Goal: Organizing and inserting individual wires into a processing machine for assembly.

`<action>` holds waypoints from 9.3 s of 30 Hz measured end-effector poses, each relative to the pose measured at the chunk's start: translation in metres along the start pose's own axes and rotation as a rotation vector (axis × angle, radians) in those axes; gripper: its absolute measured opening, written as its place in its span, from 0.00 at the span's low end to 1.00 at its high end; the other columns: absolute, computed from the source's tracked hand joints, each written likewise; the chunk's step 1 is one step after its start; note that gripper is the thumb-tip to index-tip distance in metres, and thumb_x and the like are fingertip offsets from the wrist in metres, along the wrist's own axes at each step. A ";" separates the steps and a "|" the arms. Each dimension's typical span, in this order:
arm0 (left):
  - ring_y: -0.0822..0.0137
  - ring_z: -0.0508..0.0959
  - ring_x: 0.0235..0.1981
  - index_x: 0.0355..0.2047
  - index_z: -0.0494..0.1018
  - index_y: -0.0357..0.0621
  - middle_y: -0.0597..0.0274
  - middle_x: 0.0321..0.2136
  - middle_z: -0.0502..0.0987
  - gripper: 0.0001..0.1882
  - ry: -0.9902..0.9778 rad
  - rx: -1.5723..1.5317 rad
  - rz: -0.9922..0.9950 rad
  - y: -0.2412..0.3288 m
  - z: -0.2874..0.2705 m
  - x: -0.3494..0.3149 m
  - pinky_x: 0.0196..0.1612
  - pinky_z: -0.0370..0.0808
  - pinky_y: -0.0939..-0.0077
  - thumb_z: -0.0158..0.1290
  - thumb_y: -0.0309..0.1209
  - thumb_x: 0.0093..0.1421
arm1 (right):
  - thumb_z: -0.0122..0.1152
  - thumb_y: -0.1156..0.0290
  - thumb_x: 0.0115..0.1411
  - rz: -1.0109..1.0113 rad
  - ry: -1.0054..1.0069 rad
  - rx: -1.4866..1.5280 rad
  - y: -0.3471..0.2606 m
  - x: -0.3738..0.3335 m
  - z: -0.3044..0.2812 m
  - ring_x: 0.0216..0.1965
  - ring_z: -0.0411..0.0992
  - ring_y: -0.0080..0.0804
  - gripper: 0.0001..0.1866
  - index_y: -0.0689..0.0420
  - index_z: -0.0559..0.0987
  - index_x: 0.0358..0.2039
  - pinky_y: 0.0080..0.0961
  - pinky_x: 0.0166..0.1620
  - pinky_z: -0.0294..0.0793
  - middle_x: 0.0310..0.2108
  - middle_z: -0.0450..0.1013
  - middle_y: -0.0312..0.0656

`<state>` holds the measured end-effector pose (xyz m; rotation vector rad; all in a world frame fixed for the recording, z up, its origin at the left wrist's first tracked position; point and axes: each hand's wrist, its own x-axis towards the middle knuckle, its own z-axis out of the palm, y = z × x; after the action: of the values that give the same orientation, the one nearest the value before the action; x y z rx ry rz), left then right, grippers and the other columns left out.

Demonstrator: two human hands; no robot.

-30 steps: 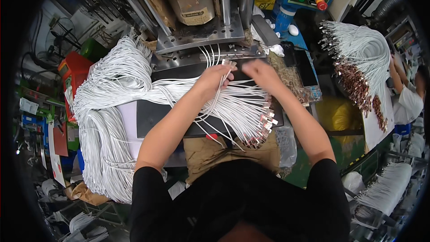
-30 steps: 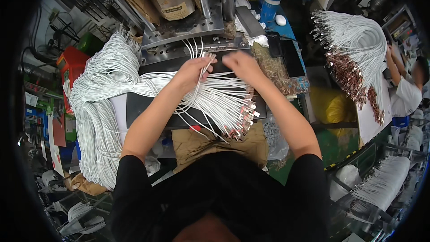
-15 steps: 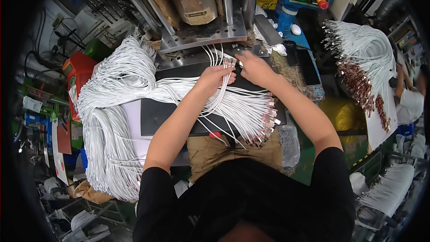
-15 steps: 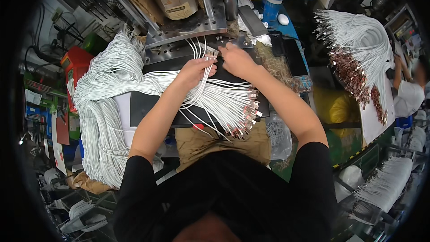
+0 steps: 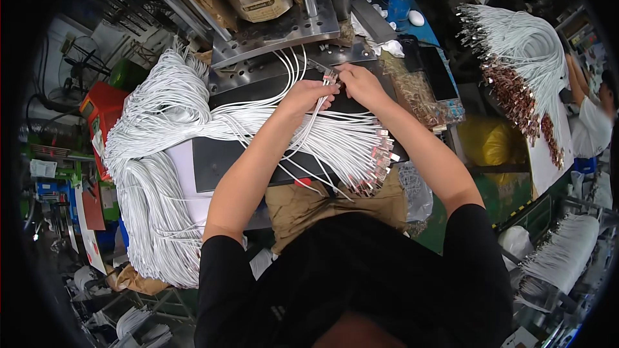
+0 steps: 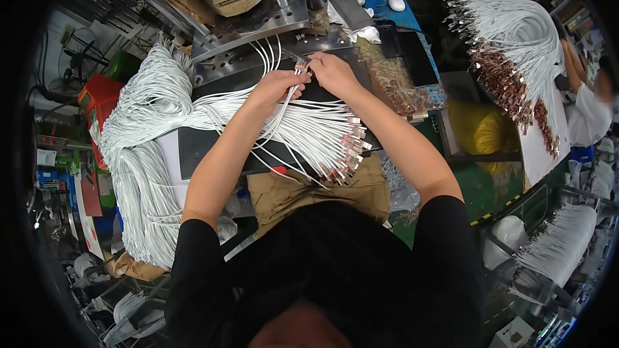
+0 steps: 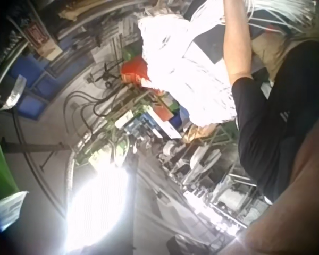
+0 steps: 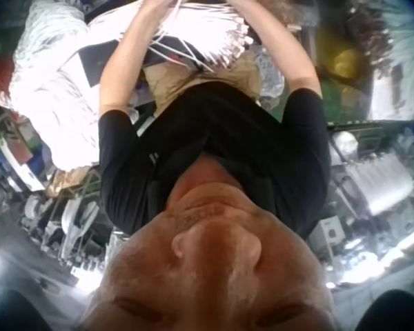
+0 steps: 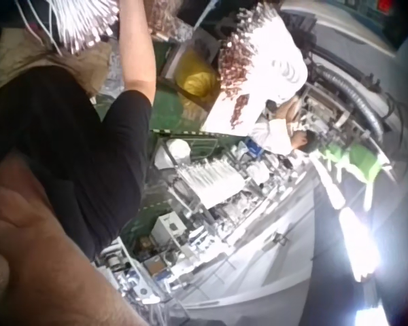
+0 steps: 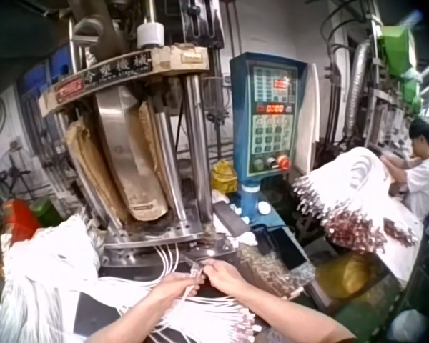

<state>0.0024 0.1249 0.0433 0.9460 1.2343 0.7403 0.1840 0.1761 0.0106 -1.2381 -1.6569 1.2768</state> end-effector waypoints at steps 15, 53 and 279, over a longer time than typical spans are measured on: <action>0.78 0.72 0.21 0.33 0.81 0.41 0.70 0.23 0.76 0.10 0.028 -0.071 0.052 -0.008 -0.006 0.005 0.25 0.67 0.83 0.60 0.36 0.61 | 0.65 0.66 0.57 -0.121 -0.156 -0.060 0.006 0.001 -0.019 0.32 0.74 0.21 0.20 0.65 0.80 0.46 0.19 0.36 0.72 0.33 0.79 0.39; 0.66 0.79 0.23 0.36 0.83 0.41 0.58 0.24 0.80 0.18 0.100 0.836 0.051 0.005 -0.031 -0.017 0.30 0.75 0.71 0.56 0.44 0.63 | 0.70 0.62 0.57 -0.209 -0.179 -0.546 -0.019 -0.009 -0.029 0.34 0.76 0.37 0.18 0.61 0.81 0.41 0.31 0.40 0.74 0.33 0.79 0.42; 0.76 0.69 0.34 0.38 0.74 0.39 0.68 0.30 0.72 0.10 0.397 0.890 0.307 -0.020 -0.143 -0.054 0.41 0.67 0.80 0.58 0.33 0.63 | 0.54 0.64 0.67 0.853 0.278 -0.020 0.439 -0.231 -0.097 0.31 0.80 0.29 0.15 0.56 0.81 0.49 0.27 0.32 0.79 0.34 0.80 0.45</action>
<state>-0.1490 0.0955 0.0404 1.8035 1.8494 0.6239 0.4599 0.0106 -0.3788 -2.1435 -0.9462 1.4508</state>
